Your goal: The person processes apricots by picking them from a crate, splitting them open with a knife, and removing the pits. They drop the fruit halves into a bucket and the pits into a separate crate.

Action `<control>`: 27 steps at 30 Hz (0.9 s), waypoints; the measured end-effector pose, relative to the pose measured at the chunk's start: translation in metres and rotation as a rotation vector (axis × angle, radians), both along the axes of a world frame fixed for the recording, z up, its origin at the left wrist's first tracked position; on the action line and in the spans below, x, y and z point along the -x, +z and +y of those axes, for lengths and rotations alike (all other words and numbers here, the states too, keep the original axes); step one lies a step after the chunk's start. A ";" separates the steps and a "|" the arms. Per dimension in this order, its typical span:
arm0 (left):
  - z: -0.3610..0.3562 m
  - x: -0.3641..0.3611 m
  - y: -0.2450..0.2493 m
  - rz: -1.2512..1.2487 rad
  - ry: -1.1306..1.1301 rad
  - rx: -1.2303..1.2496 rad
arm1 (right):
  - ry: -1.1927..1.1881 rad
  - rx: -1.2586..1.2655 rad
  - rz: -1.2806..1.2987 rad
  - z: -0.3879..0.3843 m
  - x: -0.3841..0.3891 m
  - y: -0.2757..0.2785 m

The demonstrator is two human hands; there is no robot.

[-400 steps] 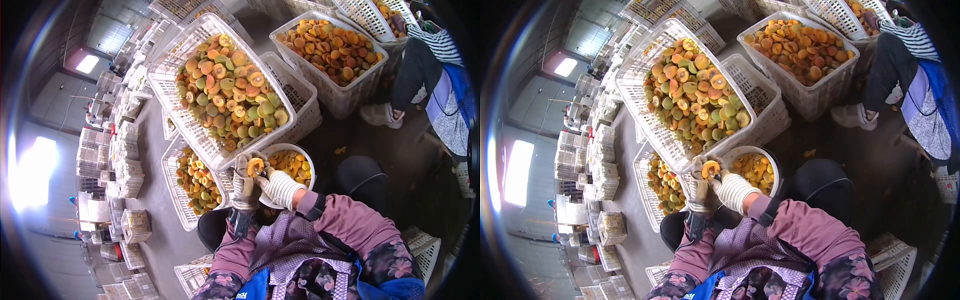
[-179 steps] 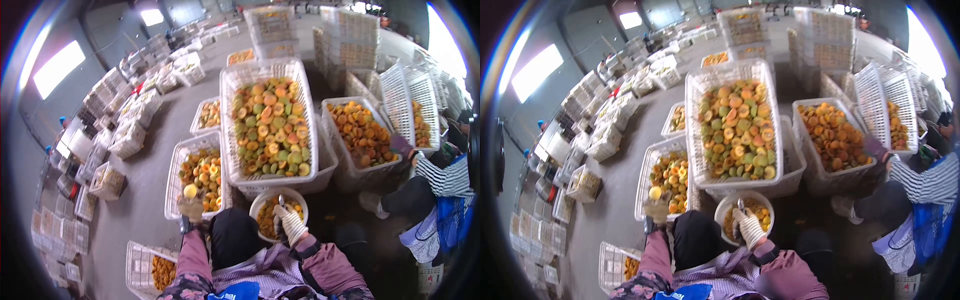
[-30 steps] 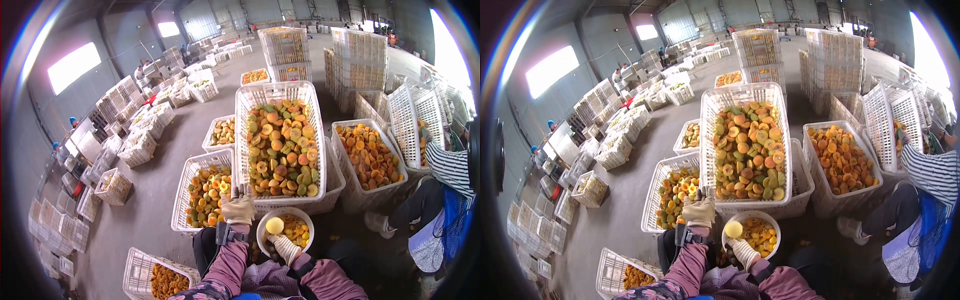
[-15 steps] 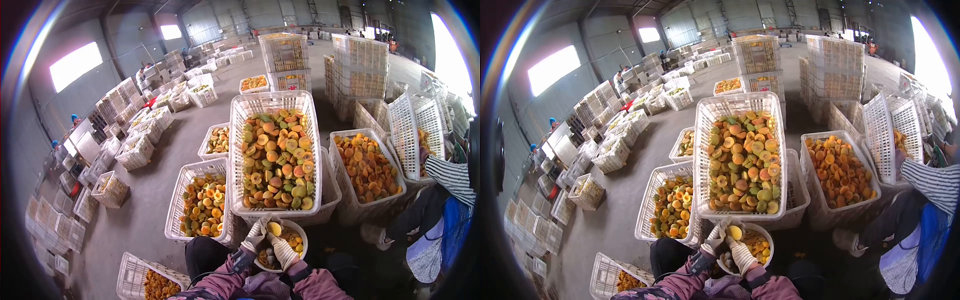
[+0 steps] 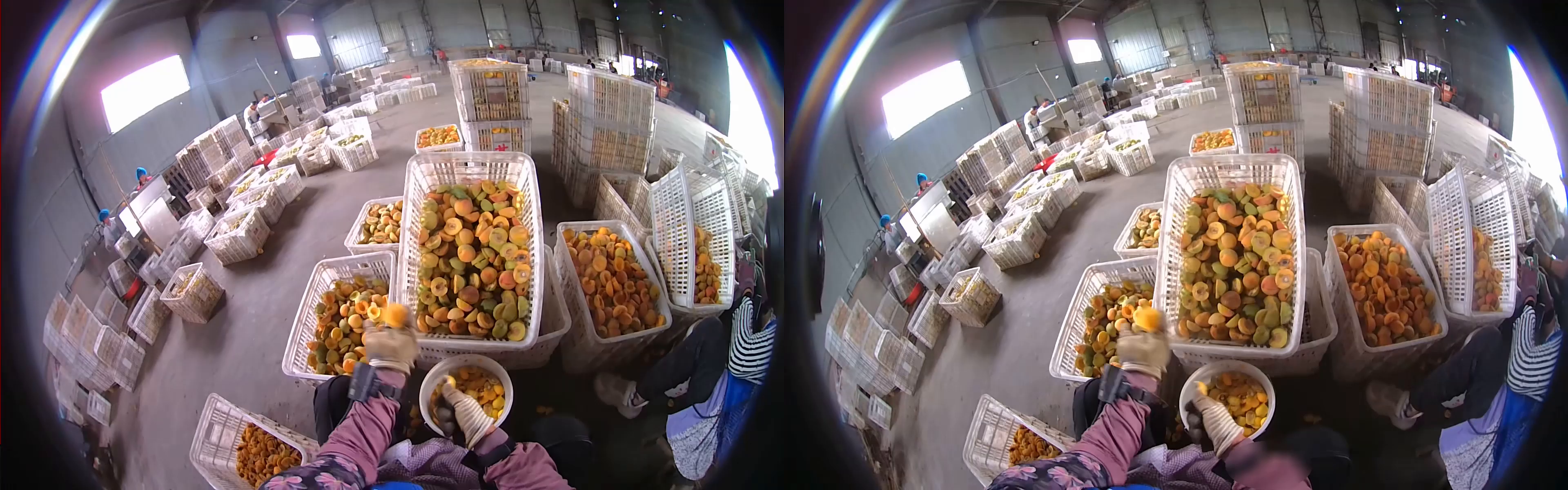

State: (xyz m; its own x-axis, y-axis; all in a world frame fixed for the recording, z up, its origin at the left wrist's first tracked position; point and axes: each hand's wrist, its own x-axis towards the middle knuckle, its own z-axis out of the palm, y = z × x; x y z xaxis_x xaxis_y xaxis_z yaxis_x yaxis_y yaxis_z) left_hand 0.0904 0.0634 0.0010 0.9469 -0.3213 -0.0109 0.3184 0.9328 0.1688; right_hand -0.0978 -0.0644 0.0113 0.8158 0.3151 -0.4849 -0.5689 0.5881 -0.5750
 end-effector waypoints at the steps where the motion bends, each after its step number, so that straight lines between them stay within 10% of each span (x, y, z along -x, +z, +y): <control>1: 0.001 -0.018 0.007 0.047 0.261 0.224 | -0.123 -0.201 0.108 -0.005 -0.004 -0.008; 3: -0.026 -0.027 0.024 0.028 0.092 0.150 | -0.284 -0.124 0.169 -0.015 -0.008 0.001; 4: -0.039 -0.069 -0.022 -0.431 -0.142 -0.069 | -0.363 -0.077 0.201 -0.015 -0.011 0.004; 5: -0.074 -0.041 0.027 -0.140 -0.032 -0.636 | -0.440 -0.030 0.236 -0.015 -0.014 0.005; 6: -0.085 -0.113 -0.093 -0.650 0.099 -1.094 | -0.506 0.067 0.180 -0.014 -0.027 -0.015; 7: -0.099 -0.082 -0.042 -0.954 -0.128 -1.260 | -0.451 0.043 0.166 -0.021 -0.025 -0.019; 8: -0.121 -0.106 -0.093 -0.926 -0.272 -1.958 | -0.461 0.051 0.213 -0.019 -0.026 -0.010; 9: -0.118 -0.062 -0.053 -1.211 -0.011 -2.489 | -0.473 0.060 0.259 -0.019 -0.027 -0.002; 19: -0.091 -0.061 -0.037 -0.824 -0.058 -2.350 | -0.468 0.128 0.171 -0.017 -0.024 0.006; 22: -0.077 -0.079 -0.081 -0.725 0.759 -1.900 | -0.482 0.104 0.146 -0.015 -0.019 0.009; 23: -0.070 -0.070 -0.073 -0.664 0.695 -1.930 | -0.485 0.103 0.125 -0.015 -0.017 0.010; 25: -0.066 -0.051 -0.060 -0.100 0.252 -0.728 | -0.498 0.129 0.110 -0.016 -0.016 0.002; 26: -0.066 -0.030 -0.059 -0.413 0.459 -1.189 | -0.489 0.199 0.063 -0.018 -0.017 -0.008; 27: -0.061 -0.025 -0.072 -0.250 0.243 -0.855 | -0.480 0.267 0.018 -0.018 -0.018 -0.015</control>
